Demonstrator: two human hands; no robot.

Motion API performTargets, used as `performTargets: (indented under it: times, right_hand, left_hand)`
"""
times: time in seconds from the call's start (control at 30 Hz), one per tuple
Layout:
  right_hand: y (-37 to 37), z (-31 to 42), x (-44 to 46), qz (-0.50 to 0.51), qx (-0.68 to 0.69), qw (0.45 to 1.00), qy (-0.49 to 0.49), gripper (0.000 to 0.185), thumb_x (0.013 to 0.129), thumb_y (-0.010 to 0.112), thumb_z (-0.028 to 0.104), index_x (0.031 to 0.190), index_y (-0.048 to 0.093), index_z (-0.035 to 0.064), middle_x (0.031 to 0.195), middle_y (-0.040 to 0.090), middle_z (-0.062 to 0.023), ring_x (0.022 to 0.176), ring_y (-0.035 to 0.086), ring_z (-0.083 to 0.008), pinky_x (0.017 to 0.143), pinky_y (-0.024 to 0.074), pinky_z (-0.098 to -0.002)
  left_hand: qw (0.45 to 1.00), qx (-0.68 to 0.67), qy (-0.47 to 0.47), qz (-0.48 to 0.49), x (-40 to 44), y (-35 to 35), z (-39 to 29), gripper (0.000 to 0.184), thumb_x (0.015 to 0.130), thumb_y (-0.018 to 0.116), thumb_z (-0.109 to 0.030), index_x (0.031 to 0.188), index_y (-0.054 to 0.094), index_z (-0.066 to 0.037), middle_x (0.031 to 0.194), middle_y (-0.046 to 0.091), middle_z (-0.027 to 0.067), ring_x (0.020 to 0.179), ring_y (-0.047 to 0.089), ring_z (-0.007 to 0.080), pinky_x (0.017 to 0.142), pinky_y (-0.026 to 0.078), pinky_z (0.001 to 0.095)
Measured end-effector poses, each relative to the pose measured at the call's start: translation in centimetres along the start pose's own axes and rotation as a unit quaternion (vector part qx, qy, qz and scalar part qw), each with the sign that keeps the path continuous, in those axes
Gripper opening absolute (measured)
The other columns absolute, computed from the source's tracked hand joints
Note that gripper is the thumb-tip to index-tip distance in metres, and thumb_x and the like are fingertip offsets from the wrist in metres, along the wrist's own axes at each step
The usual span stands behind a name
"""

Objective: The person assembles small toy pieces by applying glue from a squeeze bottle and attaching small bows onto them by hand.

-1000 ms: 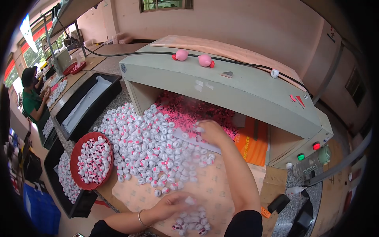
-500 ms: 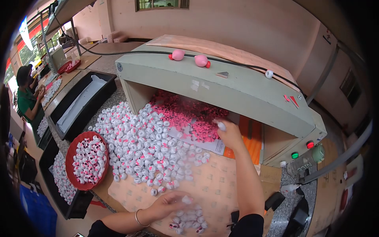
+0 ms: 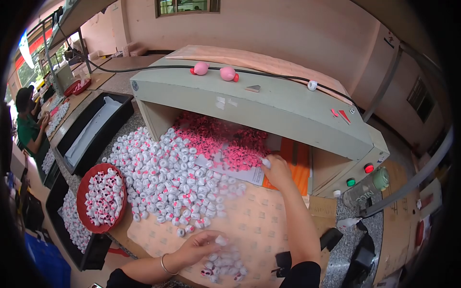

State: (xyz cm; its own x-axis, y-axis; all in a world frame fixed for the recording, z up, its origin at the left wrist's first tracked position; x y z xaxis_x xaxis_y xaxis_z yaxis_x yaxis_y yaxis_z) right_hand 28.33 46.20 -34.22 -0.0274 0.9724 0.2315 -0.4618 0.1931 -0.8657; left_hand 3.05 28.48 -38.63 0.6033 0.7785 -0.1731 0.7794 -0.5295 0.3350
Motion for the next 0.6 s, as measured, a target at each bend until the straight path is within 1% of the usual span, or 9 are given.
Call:
performTargets:
  times: [0.07, 0.23, 0.33, 0.43, 0.47, 0.57, 0.6]
  right_hand:
    - [1.3, -0.3, -0.6, 0.007, -0.033, 0.998, -0.048, 0.022, 0.073, 0.061, 0.015, 0.093, 0.057, 0.0048, 0.092, 0.055, -0.0159, 0.084, 0.055, -0.0352, 0.072, 0.0452, -0.0418]
    - [1.3, -0.3, -0.7, -0.009, -0.059, 0.998, 0.004, 0.024, 0.073, 0.062, 0.016, 0.092, 0.054, 0.0034, 0.093, 0.053, -0.0153, 0.083, 0.055, -0.0347, 0.070, 0.0456, -0.0436]
    - [1.2, -0.1, -0.7, -0.013, -0.082, 0.997, 0.006, 0.024, 0.072, 0.063, 0.015, 0.090, 0.053, 0.0022, 0.093, 0.053, -0.0155, 0.083, 0.056, -0.0347, 0.069, 0.0459, -0.0439]
    - [1.6, -0.1, -1.1, -0.044, -0.101, 0.994, -0.023, 0.021, 0.072, 0.062, 0.012, 0.089, 0.053, 0.0019, 0.092, 0.053, -0.0159, 0.082, 0.056, -0.0350, 0.068, 0.0456, -0.0444]
    - [1.6, -0.1, -1.4, -0.059, -0.106, 0.992, -0.036, 0.021, 0.072, 0.062, 0.012, 0.088, 0.053, 0.0019, 0.091, 0.053, -0.0161, 0.081, 0.056, -0.0352, 0.068, 0.0454, -0.0446]
    - [1.1, -0.5, -1.7, -0.137, -0.028, 0.990, -0.024, 0.018, 0.074, 0.060, 0.010, 0.087, 0.052, 0.0020, 0.085, 0.055, -0.0172, 0.078, 0.056, -0.0360, 0.065, 0.0450, -0.0432]
    - [1.0, -0.8, -1.8, -0.146, 0.021, 0.989, 0.012, 0.017, 0.074, 0.060, 0.010, 0.087, 0.052, 0.0019, 0.083, 0.056, -0.0176, 0.076, 0.055, -0.0362, 0.065, 0.0448, -0.0427]
  left_hand:
    - [1.000, -0.015, -0.006, 0.005, -0.1, 0.1, -0.2, 0.026, 0.085, 0.050, -0.003, 0.111, 0.050, -0.004, 0.110, 0.054, 0.0063, 0.092, 0.055, 0.0135, 0.076, 0.047, 0.0279]
    - [0.999, -0.049, -0.015, 0.006, -0.1, 0.1, -0.3, 0.027, 0.085, 0.050, -0.003, 0.112, 0.050, -0.004, 0.110, 0.054, 0.0061, 0.094, 0.054, 0.0131, 0.076, 0.046, 0.0277]
    - [1.000, -0.018, -0.020, 0.002, -0.2, 0.1, -0.3, 0.028, 0.085, 0.050, -0.003, 0.112, 0.049, -0.004, 0.109, 0.054, 0.0059, 0.094, 0.054, 0.0130, 0.077, 0.046, 0.0275]
    - [0.998, -0.044, 0.030, -0.015, -0.1, 0.3, -0.6, 0.033, 0.084, 0.054, -0.012, 0.114, 0.048, 0.002, 0.096, 0.059, 0.0097, 0.084, 0.058, 0.0143, 0.070, 0.048, 0.0263]
    - [0.999, -0.037, 0.035, -0.010, -0.1, 0.4, -0.5, 0.034, 0.084, 0.053, -0.012, 0.114, 0.047, 0.002, 0.096, 0.059, 0.0099, 0.084, 0.058, 0.0145, 0.071, 0.048, 0.0264]
    - [0.999, -0.023, 0.046, -0.002, -0.1, 0.3, -0.6, 0.035, 0.085, 0.053, -0.011, 0.116, 0.045, 0.002, 0.096, 0.059, 0.0104, 0.086, 0.059, 0.0149, 0.072, 0.048, 0.0266]
    - [0.999, -0.027, 0.047, -0.002, -0.1, 0.4, -0.8, 0.035, 0.085, 0.052, -0.011, 0.116, 0.045, 0.002, 0.096, 0.059, 0.0104, 0.086, 0.059, 0.0148, 0.072, 0.048, 0.0266]
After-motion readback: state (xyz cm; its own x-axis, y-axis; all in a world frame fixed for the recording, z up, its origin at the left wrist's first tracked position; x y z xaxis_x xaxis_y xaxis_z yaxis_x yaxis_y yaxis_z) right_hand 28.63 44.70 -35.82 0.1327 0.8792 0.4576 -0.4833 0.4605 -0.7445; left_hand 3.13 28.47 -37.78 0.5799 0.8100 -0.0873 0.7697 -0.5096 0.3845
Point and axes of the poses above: each hand's wrist, its own x-axis towards the middle knuckle, its own y-axis out of the palm, z = x × y, the point moved 2 cm from there along x, towards the middle knuckle
